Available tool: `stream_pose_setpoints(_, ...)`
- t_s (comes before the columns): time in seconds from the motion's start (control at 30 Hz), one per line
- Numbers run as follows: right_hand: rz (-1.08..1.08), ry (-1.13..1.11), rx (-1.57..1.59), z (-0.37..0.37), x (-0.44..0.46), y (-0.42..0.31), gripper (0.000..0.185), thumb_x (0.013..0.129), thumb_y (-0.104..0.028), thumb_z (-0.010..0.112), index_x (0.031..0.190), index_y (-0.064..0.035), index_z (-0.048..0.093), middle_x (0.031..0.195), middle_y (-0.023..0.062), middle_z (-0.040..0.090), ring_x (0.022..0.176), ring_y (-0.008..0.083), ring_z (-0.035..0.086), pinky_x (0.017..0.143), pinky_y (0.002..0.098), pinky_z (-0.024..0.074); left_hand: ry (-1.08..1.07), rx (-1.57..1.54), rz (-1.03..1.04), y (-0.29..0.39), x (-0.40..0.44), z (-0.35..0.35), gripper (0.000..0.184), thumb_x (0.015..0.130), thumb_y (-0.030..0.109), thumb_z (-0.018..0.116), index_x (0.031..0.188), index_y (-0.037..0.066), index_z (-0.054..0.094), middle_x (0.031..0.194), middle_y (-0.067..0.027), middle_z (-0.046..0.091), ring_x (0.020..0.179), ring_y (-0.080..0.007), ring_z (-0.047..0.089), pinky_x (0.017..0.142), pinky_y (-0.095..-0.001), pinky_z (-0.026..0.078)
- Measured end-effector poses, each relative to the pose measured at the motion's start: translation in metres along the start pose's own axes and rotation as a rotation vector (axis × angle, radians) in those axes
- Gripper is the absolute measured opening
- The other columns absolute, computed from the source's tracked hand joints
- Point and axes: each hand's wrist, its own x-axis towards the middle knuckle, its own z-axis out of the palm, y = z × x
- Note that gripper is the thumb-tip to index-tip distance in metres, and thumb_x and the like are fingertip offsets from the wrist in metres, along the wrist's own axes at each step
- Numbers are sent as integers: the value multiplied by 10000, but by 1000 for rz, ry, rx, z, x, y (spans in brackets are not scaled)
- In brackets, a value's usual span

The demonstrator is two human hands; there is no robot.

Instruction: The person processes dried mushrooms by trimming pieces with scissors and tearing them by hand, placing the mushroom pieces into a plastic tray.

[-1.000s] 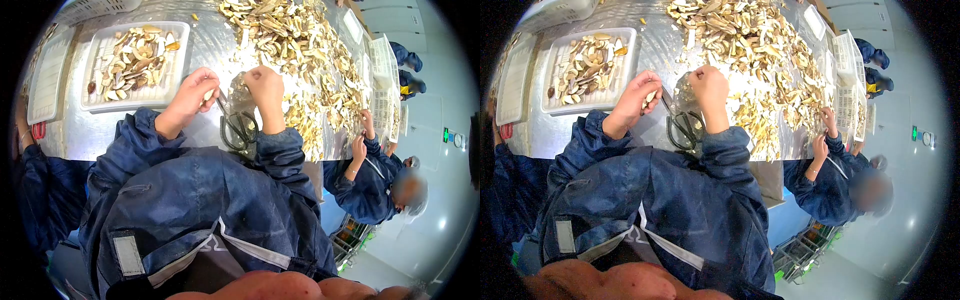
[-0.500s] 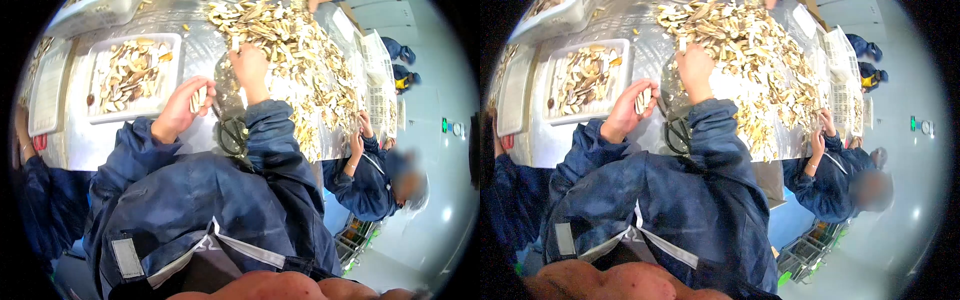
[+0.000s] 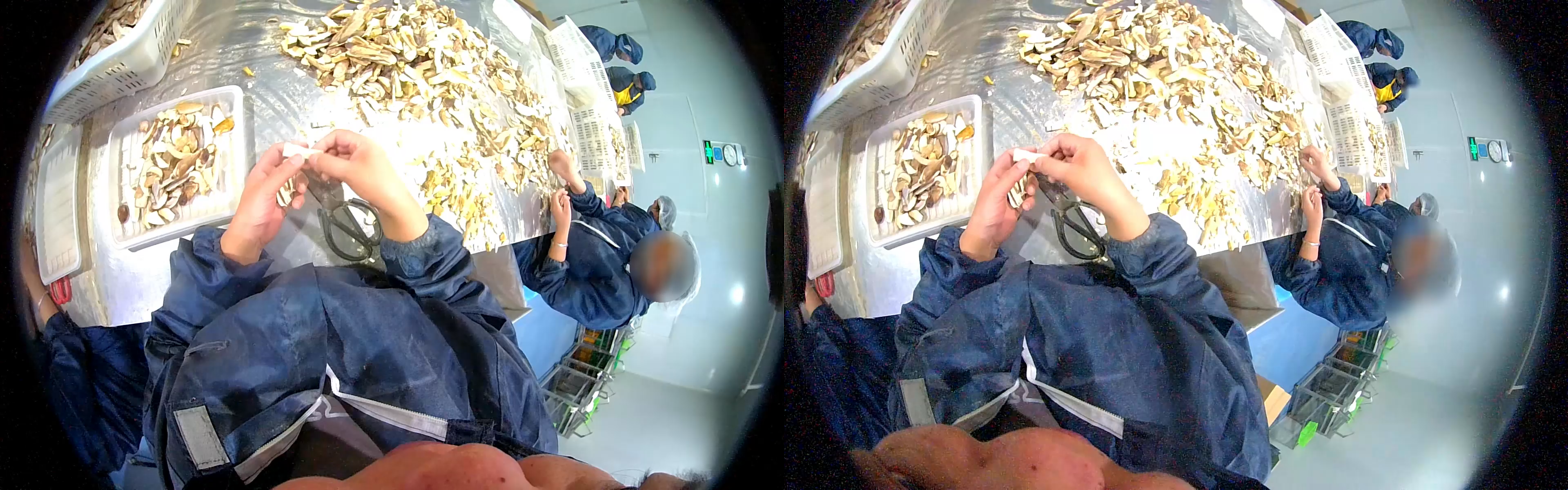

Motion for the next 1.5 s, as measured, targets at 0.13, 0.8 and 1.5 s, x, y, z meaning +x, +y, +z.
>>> stream_pose_setpoints(0.13,27,-2,1,9,-10,-3,153,906,-119,728,972,2,662,777,11,657,662,59,575,592,202,445,-23,27,3,-7,3,-12,188,981,195,620,1123,76,587,907,2,607,698,-53,529,538,-207,399)
stream_pose_setpoints(0.8,134,77,-246,-24,-16,13,200,943,-226,659,989,-34,694,824,71,708,658,143,611,643,277,488,50,-156,-18,-11,7,-18,184,978,224,642,1067,66,612,896,-22,612,637,-83,532,493,-213,391)
stream_pose_setpoints(1.5,-416,584,-1101,-50,12,31,206,822,-155,697,995,-45,679,938,159,663,780,354,645,710,424,515,-120,-123,-54,-13,8,-24,179,1003,191,528,1113,60,580,922,-79,640,868,-210,687,622,-290,527)
